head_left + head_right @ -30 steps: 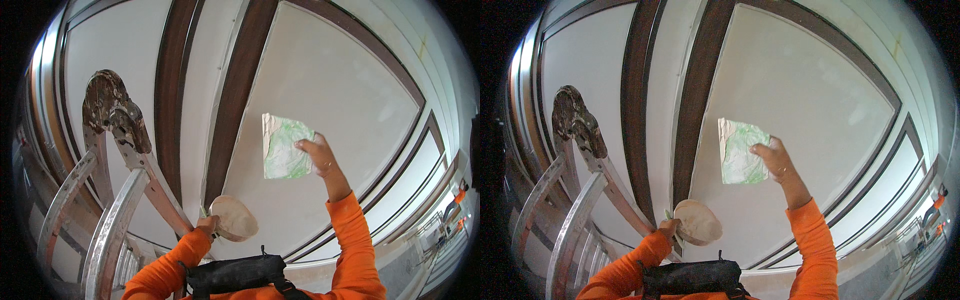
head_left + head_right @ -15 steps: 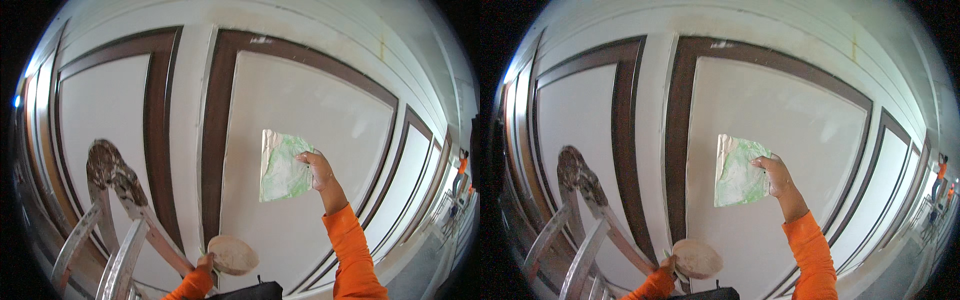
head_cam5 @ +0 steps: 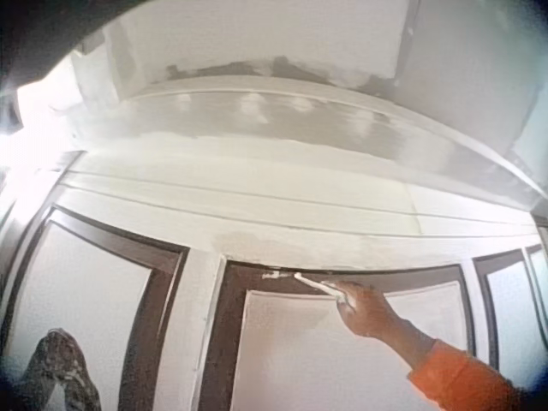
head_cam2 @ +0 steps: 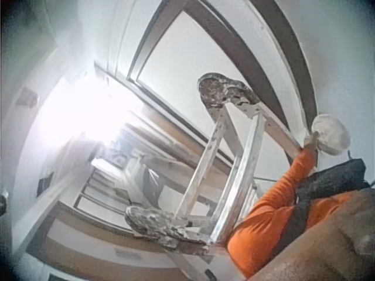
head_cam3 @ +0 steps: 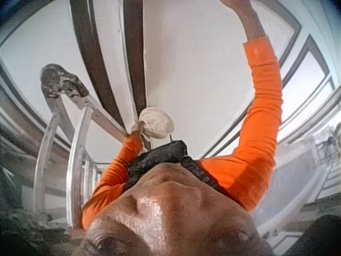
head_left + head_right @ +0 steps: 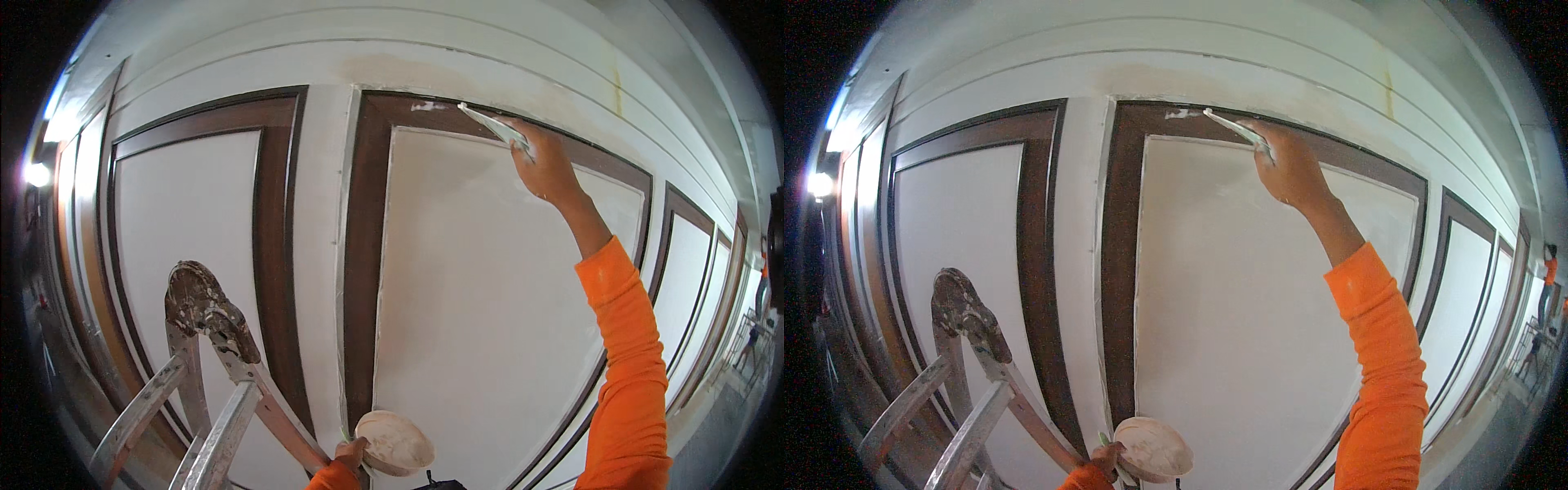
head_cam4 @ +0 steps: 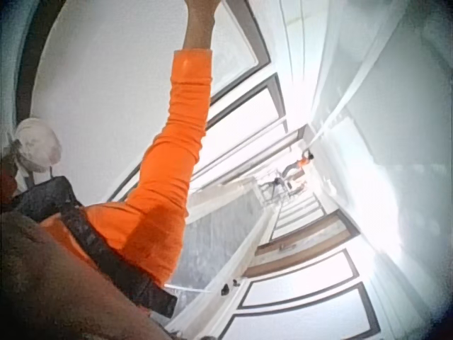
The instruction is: The person applies joint compound to the edges of wall panels using a plastic spreader and a tray of compound while standing on a ladder.
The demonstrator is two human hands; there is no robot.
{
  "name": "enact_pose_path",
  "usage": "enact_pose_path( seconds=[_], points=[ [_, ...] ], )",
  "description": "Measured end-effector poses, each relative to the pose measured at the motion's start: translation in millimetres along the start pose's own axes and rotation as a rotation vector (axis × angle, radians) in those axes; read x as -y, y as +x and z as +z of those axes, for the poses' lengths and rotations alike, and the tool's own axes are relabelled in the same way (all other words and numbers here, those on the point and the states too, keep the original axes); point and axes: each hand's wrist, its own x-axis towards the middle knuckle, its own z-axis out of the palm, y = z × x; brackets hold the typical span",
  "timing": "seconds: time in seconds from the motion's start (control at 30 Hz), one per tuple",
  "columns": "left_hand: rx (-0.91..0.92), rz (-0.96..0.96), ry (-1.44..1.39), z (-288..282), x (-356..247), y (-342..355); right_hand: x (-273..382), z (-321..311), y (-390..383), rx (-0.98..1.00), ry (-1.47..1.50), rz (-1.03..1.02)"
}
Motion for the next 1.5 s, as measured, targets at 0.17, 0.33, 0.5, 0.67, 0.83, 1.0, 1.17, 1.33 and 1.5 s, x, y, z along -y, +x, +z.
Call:
enact_pose_path(
  seconds=[0.17, 0.33, 0.5, 0.67, 0.83, 1.0, 1.17, 1.33, 1.5],
  points=[
    [0.014, 0.02, 0.047, -2.5, -21.3, -27.6, -4.3, 43.2, 60.9, -0.025, -0.204, -0.181],
    [0.138, 0.257, -0.088, 1.1, 23.8, 19.0, -17.2, 94.4, 109.8, -0.103, -0.486, -0.316],
    [0.074, 0.024, 0.007, 1.3, -14.1, -21.7, -34.7, 128.1, 115.2, -0.163, -0.605, -0.315],
    [0.049, 0.105, -0.068, -1.0, -11.7, -26.1, -33.7, 152.3, 115.5, -0.219, -0.592, -0.34],
    [0.063, 0.2, -0.09, 2.1, -20.5, -38.7, -40.2, 174.5, 107.6, -0.099, -0.524, -0.252],
    [0.146, 0.205, -0.188, 4.1, 5.0, -6.8, -31.6, 152.0, 111.0, 0.043, -0.415, -0.236],
    [0.108, 0.143, -0.189, 4.0, -1.9, -6.3, -5.4, 106.8, 123.9, 0.323, -0.446, -0.068],
    [0.09, 0.189, -0.035, 5.5, 19.1, 22.2, 1.2, 50.3, 144.0, 0.317, -0.461, 0.071],
    [-0.003, 0.214, -0.292, 10.8, 18.3, 12.5, -23.3, 15.3, 164.4, 0.176, 0.14, 0.508]
  ],
)
